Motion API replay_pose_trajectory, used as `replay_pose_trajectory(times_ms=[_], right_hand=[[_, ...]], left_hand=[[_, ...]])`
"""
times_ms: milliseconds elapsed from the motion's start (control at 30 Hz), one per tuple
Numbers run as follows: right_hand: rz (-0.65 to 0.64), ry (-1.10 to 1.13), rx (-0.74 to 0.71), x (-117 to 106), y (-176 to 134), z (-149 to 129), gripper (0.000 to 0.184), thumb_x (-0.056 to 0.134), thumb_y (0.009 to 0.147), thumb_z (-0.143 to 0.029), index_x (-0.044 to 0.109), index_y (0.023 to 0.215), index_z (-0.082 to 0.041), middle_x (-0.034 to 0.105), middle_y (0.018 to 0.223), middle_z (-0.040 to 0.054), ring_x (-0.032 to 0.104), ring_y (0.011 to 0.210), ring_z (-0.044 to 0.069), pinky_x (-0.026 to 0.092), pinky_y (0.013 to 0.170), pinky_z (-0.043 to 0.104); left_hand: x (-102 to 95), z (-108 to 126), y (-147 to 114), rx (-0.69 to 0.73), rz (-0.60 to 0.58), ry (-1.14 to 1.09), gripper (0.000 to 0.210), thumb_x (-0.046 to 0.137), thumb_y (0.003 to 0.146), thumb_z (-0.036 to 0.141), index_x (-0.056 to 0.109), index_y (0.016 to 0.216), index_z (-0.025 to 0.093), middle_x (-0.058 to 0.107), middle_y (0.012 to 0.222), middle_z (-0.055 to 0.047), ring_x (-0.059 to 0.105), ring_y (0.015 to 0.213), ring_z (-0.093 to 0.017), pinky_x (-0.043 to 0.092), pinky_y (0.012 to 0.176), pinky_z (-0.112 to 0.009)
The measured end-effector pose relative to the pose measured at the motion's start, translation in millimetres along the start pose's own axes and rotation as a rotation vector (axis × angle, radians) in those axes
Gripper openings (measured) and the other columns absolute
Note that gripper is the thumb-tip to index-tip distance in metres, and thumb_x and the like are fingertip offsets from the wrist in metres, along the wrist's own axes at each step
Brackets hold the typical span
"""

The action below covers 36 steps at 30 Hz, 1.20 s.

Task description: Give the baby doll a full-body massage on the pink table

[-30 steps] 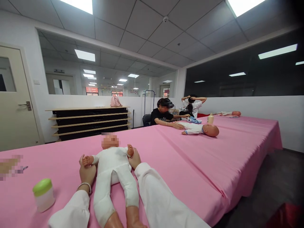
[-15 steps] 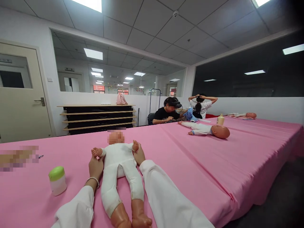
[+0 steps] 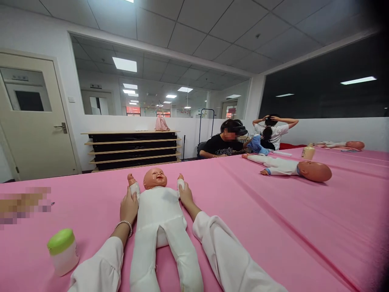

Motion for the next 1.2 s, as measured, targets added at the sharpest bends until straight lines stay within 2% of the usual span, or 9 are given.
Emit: replay_pose_trajectory(times_ms=[100,167,333,533,633,867,1000,1100,1200], right_hand=[[-0.009,-0.016,-0.024,1.9,2.6,6.0,0.032,0.042,0.08,-0.04,0.054,0.102,-0.02,0.064,0.09,0.0069,0.061,0.081,0.024,0.045,0.067,0.034],[-0.006,0.002,-0.036,2.3,2.9,8.0,0.034,0.042,0.08,-0.043,0.054,0.102,-0.02,0.065,0.088,0.0066,0.061,0.079,0.023,0.046,0.064,0.033],[-0.009,0.063,-0.025,-0.7,-0.2,2.6,0.041,0.046,0.077,-0.045,0.049,0.108,-0.019,0.063,0.099,0.0087,0.06,0.087,0.023,0.046,0.068,0.032],[0.181,0.083,-0.09,-19.2,-18.7,-17.2,0.056,0.045,0.077,-0.035,0.03,0.126,-0.014,0.054,0.117,0.0155,0.058,0.099,0.024,0.045,0.075,0.032],[0.222,0.051,-0.134,-28.4,-32.4,-26.1,0.06,0.047,0.074,-0.033,0.027,0.127,-0.012,0.054,0.117,0.017,0.057,0.102,0.025,0.045,0.077,0.034],[0.1,0.001,-0.057,-41.0,-55.3,-26.5,0.051,0.056,0.066,-0.03,0.038,0.111,-0.016,0.063,0.091,0.0115,0.063,0.079,0.026,0.048,0.068,0.035],[0.002,0.057,-0.082,-40.8,-59.6,-23.8,0.055,0.059,0.063,-0.03,0.038,0.111,-0.015,0.062,0.096,0.0129,0.063,0.081,0.026,0.049,0.069,0.035],[-0.011,0.083,-0.12,-38.1,-57.7,-24.0,0.058,0.057,0.065,-0.033,0.036,0.116,-0.015,0.06,0.102,0.0134,0.062,0.088,0.026,0.049,0.073,0.037],[0.043,0.068,-0.155,-35.8,-52.2,-26.0,0.062,0.053,0.069,-0.036,0.032,0.123,-0.014,0.057,0.111,0.0148,0.059,0.096,0.028,0.047,0.078,0.039]], left_hand=[[6.3,-5.5,7.8,-0.043,-0.101,0.008,0.053,0.02,0.088,0.04,0.033,0.134,0.015,0.063,0.101,-0.016,0.061,0.086,-0.029,0.043,0.064,-0.035],[6.6,-7.4,9.1,-0.059,-0.111,0.002,0.051,0.019,0.088,0.04,0.037,0.131,0.019,0.064,0.099,-0.015,0.062,0.082,-0.028,0.043,0.06,-0.034],[0.8,-7.2,4.4,-0.088,-0.057,-0.045,0.05,0.023,0.087,0.04,0.039,0.129,0.017,0.063,0.102,-0.014,0.062,0.083,-0.028,0.044,0.062,-0.033],[-13.1,-6.9,-11.6,-0.192,0.061,-0.152,0.056,0.033,0.084,0.042,0.03,0.132,0.014,0.06,0.109,-0.015,0.062,0.087,-0.028,0.045,0.065,-0.034],[-20.3,-7.3,-22.3,-0.197,0.098,-0.202,0.059,0.041,0.081,0.04,0.025,0.133,0.014,0.058,0.113,-0.014,0.062,0.087,-0.027,0.045,0.065,-0.033],[-31.1,-3.4,-53.0,-0.085,0.087,-0.321,0.051,0.055,0.073,0.027,0.042,0.121,0.014,0.061,0.106,-0.012,0.061,0.091,-0.024,0.046,0.072,-0.03],[-34.3,3.4,-66.2,0.088,0.083,-0.429,0.053,0.05,0.074,0.014,0.038,0.126,0.013,0.058,0.112,-0.01,0.056,0.101,-0.016,0.042,0.087,-0.025],[-33.3,5.2,-66.4,0.043,0.059,-0.422,0.059,0.048,0.076,0.013,0.029,0.133,0.011,0.057,0.113,-0.012,0.056,0.101,-0.019,0.044,0.084,-0.028],[-31.8,8.6,-60.4,0.009,0.104,-0.374,0.059,0.043,0.081,0.017,0.023,0.136,0.011,0.05,0.123,-0.016,0.051,0.11,-0.022,0.042,0.086,-0.03]])
Point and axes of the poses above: each hand's wrist, its own y-axis towards the middle knuckle, its own x-axis out of the palm, z = x × y, the point moved 2 cm from there along y, towards the middle knuckle
